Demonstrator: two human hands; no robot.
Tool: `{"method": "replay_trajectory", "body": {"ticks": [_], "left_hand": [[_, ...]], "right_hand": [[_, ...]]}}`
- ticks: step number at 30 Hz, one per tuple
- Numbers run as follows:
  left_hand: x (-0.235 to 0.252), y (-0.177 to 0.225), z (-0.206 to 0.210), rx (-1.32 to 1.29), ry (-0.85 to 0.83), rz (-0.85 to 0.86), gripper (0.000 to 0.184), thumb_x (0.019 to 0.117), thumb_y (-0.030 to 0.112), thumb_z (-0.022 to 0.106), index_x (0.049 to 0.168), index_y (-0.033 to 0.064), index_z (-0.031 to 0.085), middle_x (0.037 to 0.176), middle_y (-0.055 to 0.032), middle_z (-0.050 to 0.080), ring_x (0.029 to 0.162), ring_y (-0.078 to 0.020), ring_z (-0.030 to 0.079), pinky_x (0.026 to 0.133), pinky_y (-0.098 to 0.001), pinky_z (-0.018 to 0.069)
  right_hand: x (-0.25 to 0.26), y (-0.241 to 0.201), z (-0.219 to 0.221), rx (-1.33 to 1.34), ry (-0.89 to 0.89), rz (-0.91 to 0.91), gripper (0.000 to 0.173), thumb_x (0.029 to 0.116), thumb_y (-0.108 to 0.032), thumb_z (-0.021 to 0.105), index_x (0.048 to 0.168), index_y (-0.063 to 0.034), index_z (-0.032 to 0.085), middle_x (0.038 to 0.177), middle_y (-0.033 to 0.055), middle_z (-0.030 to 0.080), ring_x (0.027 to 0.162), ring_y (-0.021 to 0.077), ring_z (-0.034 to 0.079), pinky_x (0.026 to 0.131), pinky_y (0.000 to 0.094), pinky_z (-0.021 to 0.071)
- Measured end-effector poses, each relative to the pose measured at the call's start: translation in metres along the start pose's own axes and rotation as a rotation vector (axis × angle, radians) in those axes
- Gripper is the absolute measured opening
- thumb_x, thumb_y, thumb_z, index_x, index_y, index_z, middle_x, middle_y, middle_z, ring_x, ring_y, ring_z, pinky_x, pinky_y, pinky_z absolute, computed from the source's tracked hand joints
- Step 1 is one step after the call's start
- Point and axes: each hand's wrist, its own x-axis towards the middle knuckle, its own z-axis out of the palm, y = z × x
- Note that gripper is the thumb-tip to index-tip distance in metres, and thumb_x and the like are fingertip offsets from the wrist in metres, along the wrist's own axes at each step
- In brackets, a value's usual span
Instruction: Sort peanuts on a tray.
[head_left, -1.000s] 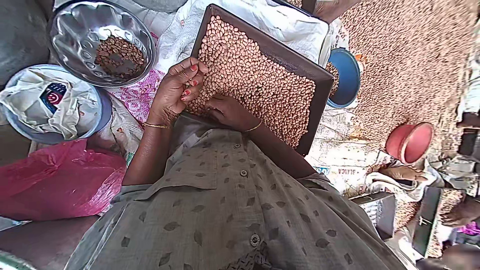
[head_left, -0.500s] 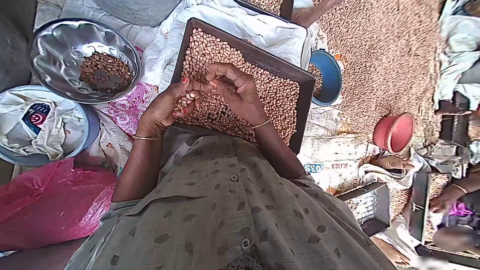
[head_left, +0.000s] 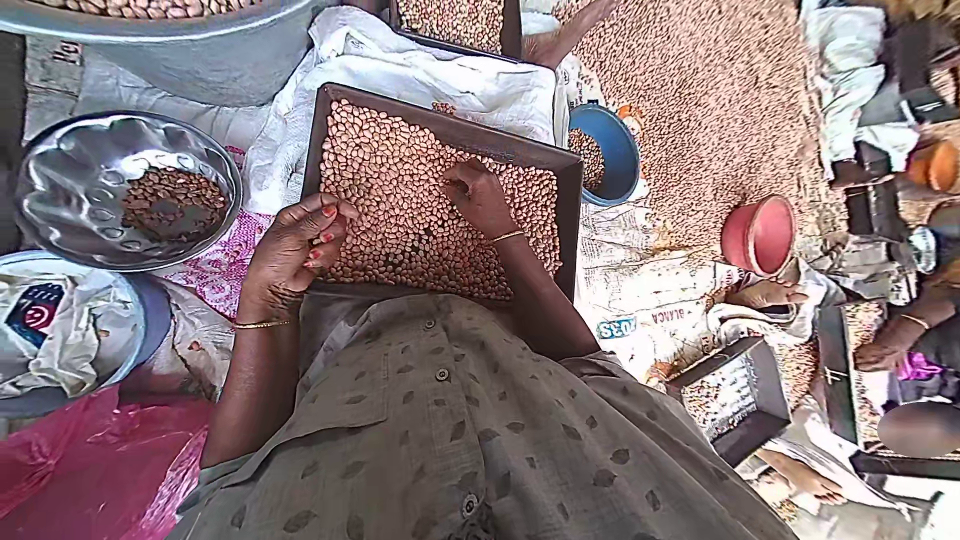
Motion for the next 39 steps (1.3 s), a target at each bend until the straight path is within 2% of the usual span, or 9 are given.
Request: {"method": "replay_trajectory", "body": {"ticks": [5, 13, 17, 19, 21, 24, 29, 36, 39], "left_hand": [[0.000, -0.002, 0.000, 0.029, 0.019, 0.011, 0.027, 0.1085, 0.018, 0.041, 0.109, 0.0150, 0.068, 0.066, 0.0111, 0.053, 0.043, 0.0043, 0.039, 0.038, -0.0099, 0.0329], [-0.007, -0.003, 0.005, 0.055, 0.099, -0.015, 0.029, 0.1106, 0.022, 0.038, 0.112, 0.0149, 0.066, 0.067, 0.0096, 0.050, 0.041, 0.0039, 0.033, 0.036, -0.0098, 0.0278], [0.001, 0.004, 0.010, 0.005, 0.063, -0.137, 0.051, 0.1123, 0.035, 0.022, 0.125, 0.0105, 0.065, 0.078, 0.0071, 0.059, 0.044, 0.0042, 0.038, 0.038, -0.0092, 0.0310], [0.003, 0.004, 0.026, 0.018, 0.089, -0.209, 0.058, 0.1125, 0.045, 0.019, 0.126, 0.0120, 0.065, 0.080, 0.0050, 0.061, 0.043, 0.0034, 0.036, 0.037, -0.0098, 0.0267], [0.014, 0.003, 0.037, 0.047, 0.029, -0.262, 0.060, 0.1123, 0.045, 0.016, 0.127, 0.0118, 0.064, 0.084, 0.0029, 0.065, 0.046, 0.0018, 0.041, 0.037, -0.0109, 0.0298], [0.031, -0.001, 0.052, -0.059, -0.062, -0.287, 0.056, 0.1132, 0.036, 0.017, 0.118, 0.0077, 0.065, 0.083, 0.0020, 0.064, 0.047, 0.0024, 0.042, 0.039, -0.0103, 0.0320], [0.050, 0.010, 0.053, -0.188, -0.022, -0.198, 0.039, 0.1113, 0.024, 0.028, 0.095, 0.0150, 0.062, 0.066, 0.0100, 0.050, 0.045, 0.0042, 0.038, 0.038, -0.0087, 0.0309], [0.078, 0.025, 0.042, -0.126, 0.123, -0.112, 0.035, 0.1112, 0.021, 0.031, 0.097, 0.0137, 0.062, 0.064, 0.0105, 0.047, 0.043, 0.0039, 0.036, 0.038, -0.0088, 0.0291], [0.077, 0.013, 0.035, -0.098, 0.136, -0.187, 0.032, 0.1105, 0.020, 0.034, 0.100, 0.0130, 0.063, 0.066, 0.0097, 0.049, 0.044, 0.0037, 0.037, 0.038, -0.0094, 0.0295]], "right_hand": [[-0.001, -0.013, 0.009, -0.180, -0.004, -0.009, 0.022, 0.0994, -0.017, 0.063, 0.111, -0.0011, 0.073, 0.120, 0.0209, 0.069, 0.110, 0.0371, 0.068, 0.089, 0.0513, 0.0564], [0.000, -0.004, 0.004, -0.072, 0.070, 0.011, 0.019, 0.0991, -0.013, 0.062, 0.107, -0.0033, 0.075, 0.113, 0.0163, 0.074, 0.100, 0.0328, 0.072, 0.087, 0.0519, 0.0568], [-0.002, -0.012, -0.020, 0.354, 0.235, -0.042, 0.017, 0.0980, -0.005, 0.063, 0.108, 0.0044, 0.073, 0.094, 0.0144, 0.074, 0.077, 0.0166, 0.071, 0.074, 0.0328, 0.0605], [-0.011, -0.039, -0.040, 0.608, 0.134, -0.191, 0.019, 0.0980, -0.001, 0.063, 0.113, 0.0086, 0.070, 0.098, 0.0139, 0.074, 0.079, 0.0120, 0.072, 0.076, 0.0282, 0.0626], [-0.013, -0.059, -0.052, 0.677, 0.034, -0.317, 0.024, 0.0992, 0.001, 0.060, 0.120, 0.0116, 0.067, 0.104, 0.0157, 0.074, 0.085, 0.0136, 0.073, 0.081, 0.0301, 0.0632], [0.002, -0.043, -0.052, 0.449, 0.105, -0.276, 0.020, 0.1009, -0.003, 0.058, 0.113, 0.0068, 0.071, 0.096, 0.0133, 0.074, 0.080, 0.0130, 0.072, 0.077, 0.0291, 0.0616], [0.012, -0.002, -0.013, 0.016, -0.065, -0.179, 0.021, 0.0922, 0.002, 0.063, 0.109, -0.0004, 0.076, 0.109, 0.0206, 0.071, 0.100, 0.0345, 0.070, 0.090, 0.0494, 0.0570], [0.011, 0.000, 0.000, -0.078, -0.089, -0.174, 0.014, 0.0939, 0.000, 0.063, 0.104, 0.0030, 0.073, 0.110, 0.0219, 0.069, 0.102, 0.0366, 0.069, 0.091, 0.0502, 0.0568], [0.008, 0.003, 0.001, 0.126, 0.040, -0.164, 0.013, 0.0937, 0.000, 0.063, 0.101, 0.0053, 0.073, 0.101, 0.0212, 0.071, 0.090, 0.0306, 0.071, 0.083, 0.0434, 0.0589]]}}
